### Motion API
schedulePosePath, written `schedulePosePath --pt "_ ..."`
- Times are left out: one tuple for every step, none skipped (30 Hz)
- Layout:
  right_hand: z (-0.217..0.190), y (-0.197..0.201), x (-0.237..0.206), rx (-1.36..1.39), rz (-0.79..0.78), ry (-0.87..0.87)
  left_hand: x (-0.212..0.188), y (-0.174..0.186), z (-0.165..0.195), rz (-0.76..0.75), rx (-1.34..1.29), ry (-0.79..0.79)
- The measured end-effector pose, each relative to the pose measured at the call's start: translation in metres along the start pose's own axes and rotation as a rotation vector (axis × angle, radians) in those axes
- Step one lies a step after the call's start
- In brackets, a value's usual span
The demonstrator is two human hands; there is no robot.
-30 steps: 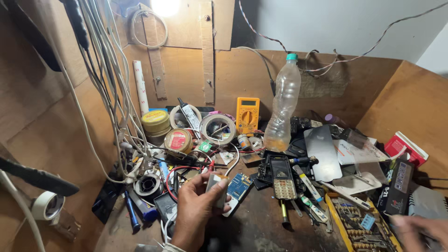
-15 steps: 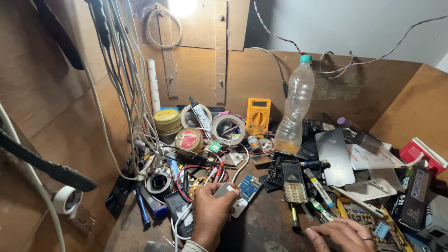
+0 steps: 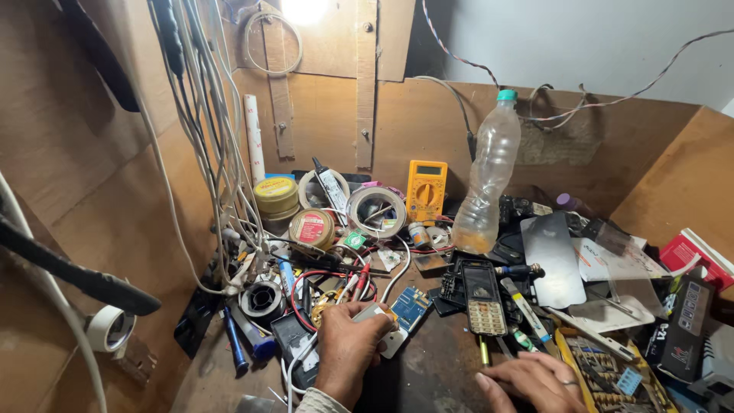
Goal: The person repairs a mobile phone at a cluttered workbench. They pry open the phone's back cover, remove the battery, handle the internal board and components, and use a screwdriver on the disassembled parts.
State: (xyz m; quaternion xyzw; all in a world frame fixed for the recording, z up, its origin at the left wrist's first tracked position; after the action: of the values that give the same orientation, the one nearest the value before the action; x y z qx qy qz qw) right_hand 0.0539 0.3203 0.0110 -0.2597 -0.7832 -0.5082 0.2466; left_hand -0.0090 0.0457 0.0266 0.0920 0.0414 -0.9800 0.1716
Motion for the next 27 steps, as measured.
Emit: schedulePosePath --pt "-0.006 0.001 0.002 0.020 -0.004 0.000 0.000 -0.001 0.000 -0.002 0.003 -0.001" --pt "-0.013 0.002 0.003 0.042 -0.007 0.001 -0.001 -0.001 0.001 -0.003 0.006 -0.003" --pt "-0.019 0.003 0.004 0.052 0.012 -0.019 -0.001 0.000 0.002 -0.001 0.009 -0.005" --pt "-0.025 0.004 0.004 0.062 0.034 -0.037 -0.002 0.000 0.003 -0.015 -0.018 -0.004" --pt "-0.029 0.004 0.005 0.073 0.056 -0.055 -0.004 0.000 0.005 -0.028 -0.044 -0.004" --pt "-0.034 0.004 0.005 0.084 0.064 -0.047 -0.006 0.001 0.007 -0.041 -0.070 -0.001" --pt "-0.038 0.004 0.004 0.094 0.070 -0.039 -0.009 0.001 0.009 -0.061 -0.075 -0.015" --pt "-0.040 0.004 0.004 0.104 0.076 -0.033 -0.011 0.003 0.011 -0.081 -0.079 -0.030" --pt "-0.041 0.003 0.003 0.102 0.052 -0.039 -0.014 0.002 0.013 -0.103 -0.083 -0.045" --pt "-0.040 0.001 0.002 0.100 0.029 -0.045 -0.016 0.003 0.015 -0.097 -0.063 -0.070" --pt "-0.039 -0.002 0.002 0.099 0.006 -0.051 -0.018 0.001 0.017 -0.090 -0.043 -0.096" --pt "-0.038 -0.002 0.000 0.108 0.030 -0.043 -0.020 -0.001 0.017 -0.084 -0.022 -0.121" --pt "-0.037 -0.001 -0.002 0.116 0.052 -0.036 -0.021 -0.004 0.016 -0.089 0.064 -0.148" --pt "-0.035 -0.001 -0.004 0.123 0.076 -0.028 -0.022 -0.007 0.014 -0.093 0.149 -0.175" --pt "-0.033 -0.002 -0.005 0.127 0.070 -0.017 -0.022 -0.010 0.011 -0.098 0.235 -0.203" --pt "-0.031 -0.002 -0.006 0.130 0.063 -0.006 -0.022 -0.014 0.010 -0.100 0.225 -0.276" --pt "-0.029 -0.002 -0.007 0.133 0.057 0.005 -0.023 -0.018 0.010 -0.102 0.215 -0.350" --pt "-0.027 -0.002 -0.008 0.137 0.061 -0.007 -0.023 -0.022 0.009 -0.106 0.205 -0.425" --pt "-0.026 -0.001 -0.009 0.141 0.067 -0.019 -0.020 -0.027 0.002 -0.163 0.149 -0.341" --pt "-0.025 0.000 -0.009 0.143 0.074 -0.032 -0.019 -0.031 -0.004 -0.221 0.093 -0.258" --pt "-0.025 0.001 -0.010 0.134 0.064 -0.053 -0.018 -0.036 -0.009 -0.278 0.038 -0.172" --pt "-0.026 0.002 -0.011 0.127 0.052 -0.073 -0.017 -0.039 -0.011 -0.351 -0.089 -0.083" --pt "-0.028 0.003 -0.010 0.124 0.040 -0.092 -0.016 -0.040 -0.012 -0.421 -0.215 0.006" --pt "-0.032 0.004 -0.008 0.115 0.045 -0.069 -0.016 -0.039 -0.011 -0.485 -0.341 0.096" --pt "-0.037 0.007 -0.006 0.105 0.049 -0.047 -0.015 -0.033 -0.010 -0.481 -0.368 0.132" --pt "-0.041 0.009 -0.002 0.095 0.057 -0.023 -0.013 -0.025 -0.009 -0.478 -0.395 0.165" --pt "-0.047 0.009 0.005 0.101 0.017 0.019 -0.011 -0.018 -0.007 -0.474 -0.423 0.196"
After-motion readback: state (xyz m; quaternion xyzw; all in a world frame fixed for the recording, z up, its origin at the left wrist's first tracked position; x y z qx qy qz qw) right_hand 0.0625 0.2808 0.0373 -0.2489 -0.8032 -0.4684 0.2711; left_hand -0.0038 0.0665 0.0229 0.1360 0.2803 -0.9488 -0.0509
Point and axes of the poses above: each hand's wrist, its own x-axis towards the middle knuckle, its own y-axis out of the back of the hand, z = x × y, the point moved 5 cm from there along x, towards the middle knuckle, and after that the axes turned 11 degrees about z, right-handed, at the moved point
